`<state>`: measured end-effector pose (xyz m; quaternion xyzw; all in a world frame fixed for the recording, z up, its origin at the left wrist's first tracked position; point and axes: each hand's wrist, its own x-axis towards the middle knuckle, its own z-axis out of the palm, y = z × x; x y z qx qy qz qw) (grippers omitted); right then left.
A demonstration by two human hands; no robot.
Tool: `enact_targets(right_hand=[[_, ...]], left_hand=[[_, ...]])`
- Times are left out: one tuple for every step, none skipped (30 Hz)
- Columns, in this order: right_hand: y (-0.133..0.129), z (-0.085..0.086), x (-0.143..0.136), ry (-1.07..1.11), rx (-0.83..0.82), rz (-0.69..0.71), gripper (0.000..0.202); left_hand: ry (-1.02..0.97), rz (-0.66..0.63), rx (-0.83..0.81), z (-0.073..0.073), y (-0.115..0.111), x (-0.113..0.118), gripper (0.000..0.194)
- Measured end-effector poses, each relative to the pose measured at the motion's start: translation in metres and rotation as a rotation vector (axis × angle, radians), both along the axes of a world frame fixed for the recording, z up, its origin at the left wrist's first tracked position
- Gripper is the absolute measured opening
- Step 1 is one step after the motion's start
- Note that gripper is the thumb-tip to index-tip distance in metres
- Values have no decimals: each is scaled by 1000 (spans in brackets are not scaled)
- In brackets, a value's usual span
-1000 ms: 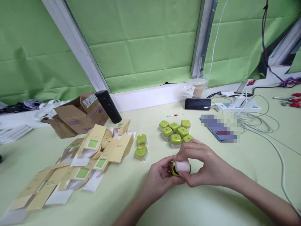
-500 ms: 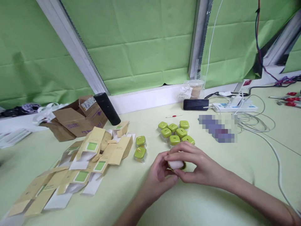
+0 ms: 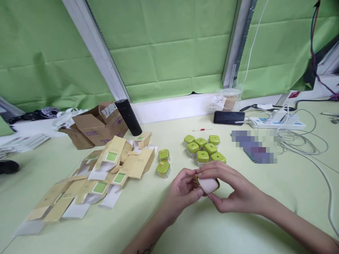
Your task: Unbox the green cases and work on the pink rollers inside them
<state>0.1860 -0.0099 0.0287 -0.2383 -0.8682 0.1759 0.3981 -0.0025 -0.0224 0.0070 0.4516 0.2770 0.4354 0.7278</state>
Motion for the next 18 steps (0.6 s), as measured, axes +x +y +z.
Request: enact_targets(right_hand=[[0,0,0,-4,-8,5,50],[1,0,1,-12,-11,8,48],[1,0,1,-18,-9,6,46],[1,0,1,-18,0,-2,44],[2,-1,1,-14,15,-11,42],[1,-2,1,-8,32,-24,42],[1,-3,0,0,50,-37,42],[0,-5,-1,7,66,-46,42],[-1,-7,-3,15,80,-53,41],[-2,-8,-4,20,89,-62,41],[-3,-10,-6,23,93,-72,40],[-4,-11,-8,25,94,-81,39],[-5,-11,-9,24,93,-86,38],[-5,-11,-10,22,90,-90,37],[-5,-11,-10,19,85,-91,36],[-5,-10,-10,17,82,-88,37],[-5,-9,-9,11,79,-81,37],[-4,-8,-8,1,75,-73,39]], left_hand=[[7,12,-4,1,0,1,34],[10,15,-8,2,-1,2,33],[10,14,-9,2,-1,3,34],[7,12,-10,3,-1,3,34],[6,12,-13,2,-2,4,35],[4,15,-12,1,-2,5,36],[2,20,-6,0,-2,5,37],[3,31,5,-2,-2,6,38],[11,46,21,-4,-2,8,38],[25,63,39,-6,-2,9,39],[45,78,57,-7,-2,10,39],[66,93,73,-9,-2,11,38],[85,100,83,-10,-1,12,38],[97,102,92,-10,-1,13,38],[103,100,99,-11,-1,13,37],[105,98,104,-11,-1,13,37],[106,95,108,-10,-1,13,37],[105,97,112,-10,-1,13,38]])
